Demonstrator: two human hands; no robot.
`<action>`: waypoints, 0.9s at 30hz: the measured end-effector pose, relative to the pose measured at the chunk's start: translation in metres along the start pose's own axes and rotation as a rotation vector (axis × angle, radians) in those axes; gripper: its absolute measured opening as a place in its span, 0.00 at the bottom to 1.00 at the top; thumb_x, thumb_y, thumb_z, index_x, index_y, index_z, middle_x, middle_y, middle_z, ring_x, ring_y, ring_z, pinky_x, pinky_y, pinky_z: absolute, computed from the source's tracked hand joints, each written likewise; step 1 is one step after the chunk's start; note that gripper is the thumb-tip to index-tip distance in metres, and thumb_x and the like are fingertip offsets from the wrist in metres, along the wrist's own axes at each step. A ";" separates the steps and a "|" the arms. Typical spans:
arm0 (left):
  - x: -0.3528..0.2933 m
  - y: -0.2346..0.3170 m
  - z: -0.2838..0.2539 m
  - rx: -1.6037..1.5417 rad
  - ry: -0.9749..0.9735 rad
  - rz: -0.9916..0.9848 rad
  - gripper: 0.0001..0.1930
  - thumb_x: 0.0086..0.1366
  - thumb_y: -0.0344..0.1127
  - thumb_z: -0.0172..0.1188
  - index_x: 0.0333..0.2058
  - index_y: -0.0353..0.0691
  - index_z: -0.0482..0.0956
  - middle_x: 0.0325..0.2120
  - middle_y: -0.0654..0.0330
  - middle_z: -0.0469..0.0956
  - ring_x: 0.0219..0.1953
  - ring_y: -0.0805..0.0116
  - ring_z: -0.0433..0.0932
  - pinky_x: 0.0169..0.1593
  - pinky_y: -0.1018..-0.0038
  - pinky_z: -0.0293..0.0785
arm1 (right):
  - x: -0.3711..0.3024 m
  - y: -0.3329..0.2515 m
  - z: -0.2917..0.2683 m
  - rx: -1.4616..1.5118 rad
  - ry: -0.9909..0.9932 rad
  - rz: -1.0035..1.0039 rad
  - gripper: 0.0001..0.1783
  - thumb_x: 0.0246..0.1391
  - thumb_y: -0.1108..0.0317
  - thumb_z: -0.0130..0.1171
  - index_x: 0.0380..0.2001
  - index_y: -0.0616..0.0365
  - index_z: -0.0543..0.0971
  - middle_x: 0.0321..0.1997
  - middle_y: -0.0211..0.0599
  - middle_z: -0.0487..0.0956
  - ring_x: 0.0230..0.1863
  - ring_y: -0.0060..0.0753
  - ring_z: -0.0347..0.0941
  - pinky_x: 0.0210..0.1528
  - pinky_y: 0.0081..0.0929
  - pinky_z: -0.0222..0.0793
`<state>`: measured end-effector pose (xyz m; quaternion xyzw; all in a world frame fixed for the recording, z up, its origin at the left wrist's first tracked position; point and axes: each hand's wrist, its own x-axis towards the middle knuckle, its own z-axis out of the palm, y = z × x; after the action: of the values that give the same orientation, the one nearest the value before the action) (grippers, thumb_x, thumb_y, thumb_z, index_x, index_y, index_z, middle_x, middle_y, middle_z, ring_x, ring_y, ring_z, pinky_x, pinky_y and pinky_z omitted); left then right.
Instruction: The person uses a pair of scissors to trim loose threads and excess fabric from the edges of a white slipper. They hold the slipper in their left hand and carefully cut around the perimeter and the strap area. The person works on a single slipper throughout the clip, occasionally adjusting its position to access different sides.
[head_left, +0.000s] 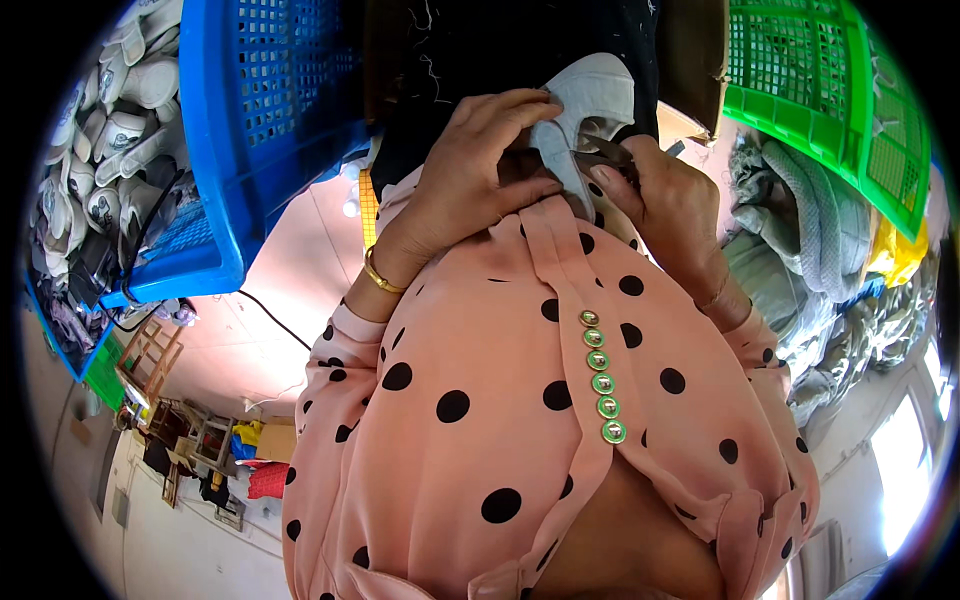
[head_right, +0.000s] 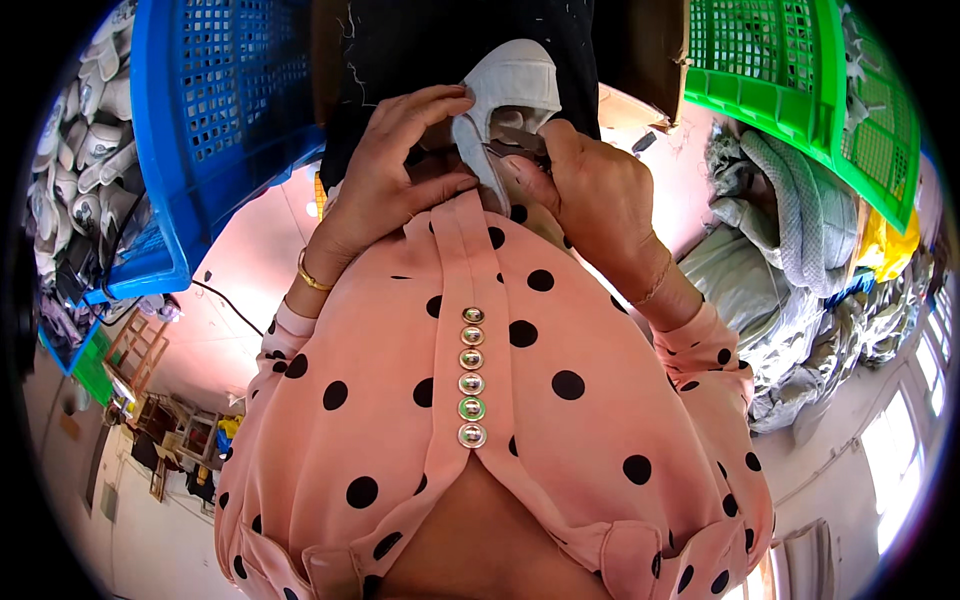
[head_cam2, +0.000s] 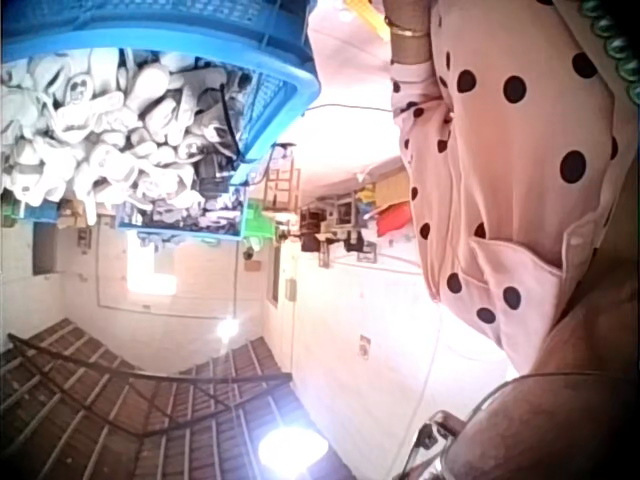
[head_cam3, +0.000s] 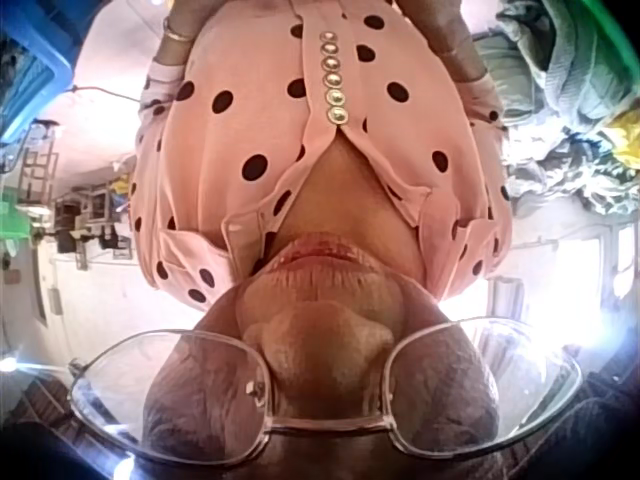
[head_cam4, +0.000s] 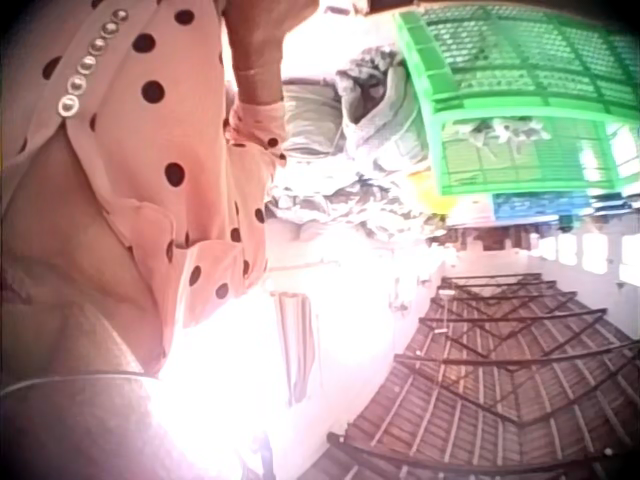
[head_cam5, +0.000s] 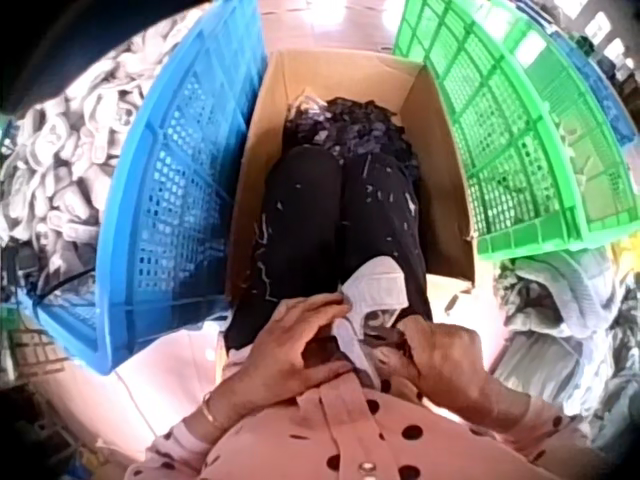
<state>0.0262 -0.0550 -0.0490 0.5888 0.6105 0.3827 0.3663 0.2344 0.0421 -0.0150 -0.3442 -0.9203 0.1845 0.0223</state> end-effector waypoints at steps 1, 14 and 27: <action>0.000 0.000 0.001 0.028 0.017 0.011 0.33 0.47 0.32 0.74 0.54 0.45 0.74 0.56 0.59 0.71 0.57 0.58 0.67 0.56 0.70 0.74 | 0.000 -0.001 -0.001 -0.039 0.018 -0.009 0.24 0.58 0.44 0.56 0.29 0.56 0.71 0.18 0.35 0.75 0.18 0.38 0.75 0.18 0.30 0.67; -0.002 -0.003 0.003 0.028 0.020 -0.004 0.33 0.46 0.35 0.75 0.55 0.46 0.75 0.56 0.61 0.72 0.57 0.58 0.67 0.58 0.69 0.70 | -0.004 -0.007 0.001 -0.106 0.081 -0.022 0.21 0.55 0.47 0.59 0.26 0.54 0.71 0.17 0.32 0.73 0.17 0.35 0.72 0.18 0.30 0.65; -0.002 -0.004 0.002 0.015 0.019 -0.018 0.33 0.47 0.36 0.74 0.55 0.47 0.74 0.56 0.61 0.72 0.58 0.58 0.67 0.59 0.68 0.68 | -0.008 -0.010 0.016 0.005 0.158 0.054 0.19 0.54 0.51 0.62 0.27 0.54 0.71 0.18 0.33 0.73 0.17 0.37 0.72 0.17 0.30 0.66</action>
<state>0.0266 -0.0567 -0.0541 0.5822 0.6221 0.3805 0.3595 0.2315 0.0243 -0.0259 -0.3825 -0.9055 0.1596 0.0906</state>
